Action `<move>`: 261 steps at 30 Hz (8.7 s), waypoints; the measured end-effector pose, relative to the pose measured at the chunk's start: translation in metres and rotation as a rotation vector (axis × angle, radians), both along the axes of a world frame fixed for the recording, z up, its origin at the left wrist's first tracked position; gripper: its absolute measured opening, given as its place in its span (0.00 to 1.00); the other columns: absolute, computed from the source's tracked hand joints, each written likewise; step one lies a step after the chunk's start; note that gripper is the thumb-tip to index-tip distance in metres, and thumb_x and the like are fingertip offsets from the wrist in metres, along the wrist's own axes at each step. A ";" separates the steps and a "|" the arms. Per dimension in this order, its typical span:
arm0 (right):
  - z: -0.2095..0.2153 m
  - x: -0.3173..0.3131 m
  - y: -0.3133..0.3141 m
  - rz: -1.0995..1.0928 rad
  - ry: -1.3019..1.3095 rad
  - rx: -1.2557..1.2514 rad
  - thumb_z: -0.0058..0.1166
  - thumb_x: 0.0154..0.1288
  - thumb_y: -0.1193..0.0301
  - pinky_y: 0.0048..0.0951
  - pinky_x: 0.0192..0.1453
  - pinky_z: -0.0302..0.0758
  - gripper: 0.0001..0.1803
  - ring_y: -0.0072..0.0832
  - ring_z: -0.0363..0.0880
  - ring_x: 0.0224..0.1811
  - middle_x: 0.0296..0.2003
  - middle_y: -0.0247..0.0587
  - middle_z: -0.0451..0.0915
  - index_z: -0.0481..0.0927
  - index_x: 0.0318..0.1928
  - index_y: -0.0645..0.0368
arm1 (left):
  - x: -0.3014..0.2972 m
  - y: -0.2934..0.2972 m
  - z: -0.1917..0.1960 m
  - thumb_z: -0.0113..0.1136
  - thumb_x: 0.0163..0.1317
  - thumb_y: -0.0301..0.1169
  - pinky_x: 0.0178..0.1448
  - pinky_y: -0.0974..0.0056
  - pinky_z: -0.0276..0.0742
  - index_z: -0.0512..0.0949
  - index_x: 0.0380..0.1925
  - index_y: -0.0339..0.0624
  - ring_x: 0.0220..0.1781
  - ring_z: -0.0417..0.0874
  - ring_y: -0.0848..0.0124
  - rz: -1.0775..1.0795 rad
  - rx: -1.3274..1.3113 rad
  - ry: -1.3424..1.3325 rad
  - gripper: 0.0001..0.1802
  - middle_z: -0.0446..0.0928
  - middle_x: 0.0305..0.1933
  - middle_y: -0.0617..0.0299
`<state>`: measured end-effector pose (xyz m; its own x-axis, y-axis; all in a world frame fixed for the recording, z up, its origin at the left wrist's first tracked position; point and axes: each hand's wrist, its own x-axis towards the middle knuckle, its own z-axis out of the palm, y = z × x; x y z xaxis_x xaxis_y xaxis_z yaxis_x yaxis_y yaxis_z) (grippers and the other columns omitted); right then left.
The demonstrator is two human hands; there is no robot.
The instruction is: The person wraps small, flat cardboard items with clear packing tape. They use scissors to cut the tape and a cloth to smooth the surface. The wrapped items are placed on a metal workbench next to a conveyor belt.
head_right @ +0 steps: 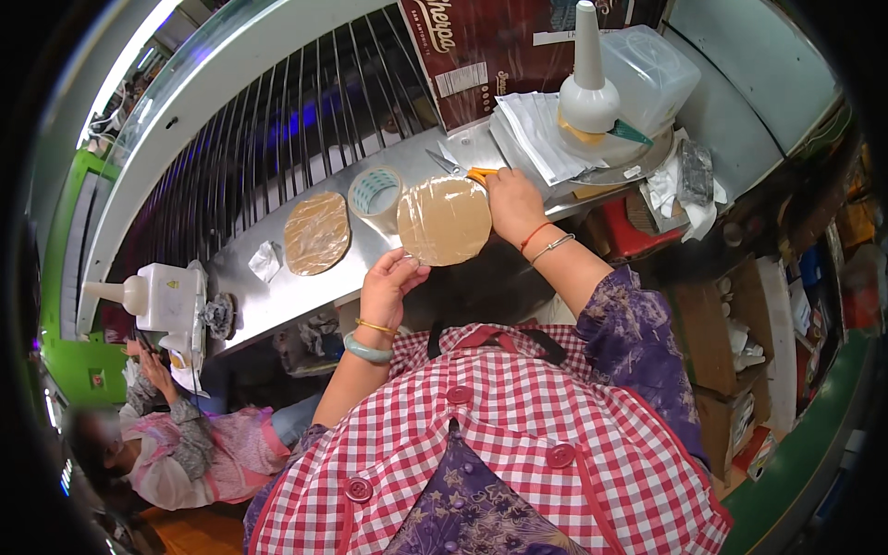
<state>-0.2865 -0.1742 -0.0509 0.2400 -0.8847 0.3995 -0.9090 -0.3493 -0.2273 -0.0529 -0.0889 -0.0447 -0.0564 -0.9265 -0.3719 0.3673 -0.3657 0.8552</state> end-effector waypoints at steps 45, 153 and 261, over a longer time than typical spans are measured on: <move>-0.022 -0.041 0.195 0.087 -0.997 1.128 0.59 0.58 0.64 0.27 0.45 0.71 0.23 0.30 0.74 0.36 0.36 0.41 0.74 0.68 0.49 0.62 | -0.029 -0.001 0.001 0.58 0.58 0.21 0.42 0.66 0.81 0.65 0.52 0.30 0.39 0.83 0.64 0.034 0.070 -0.002 0.22 0.78 0.40 0.51; 0.124 0.063 0.118 0.126 -0.676 1.361 0.53 0.46 0.29 0.17 0.33 0.56 0.47 0.15 0.60 0.28 0.26 0.27 0.65 0.72 0.44 0.64 | 0.301 0.011 -0.300 0.51 0.57 0.36 0.45 0.54 0.78 0.81 0.37 0.37 0.45 0.81 0.54 -0.301 0.487 -1.383 0.16 0.78 0.47 0.48; 0.010 0.021 0.000 -0.251 0.178 0.055 0.57 0.57 0.60 0.44 0.48 0.70 0.18 0.48 0.72 0.44 0.37 0.51 0.74 0.76 0.39 0.62 | 0.353 0.069 -0.037 0.63 0.56 0.40 0.51 0.61 0.71 0.75 0.46 0.32 0.46 0.76 0.60 1.534 -0.221 -0.939 0.24 0.76 0.45 0.51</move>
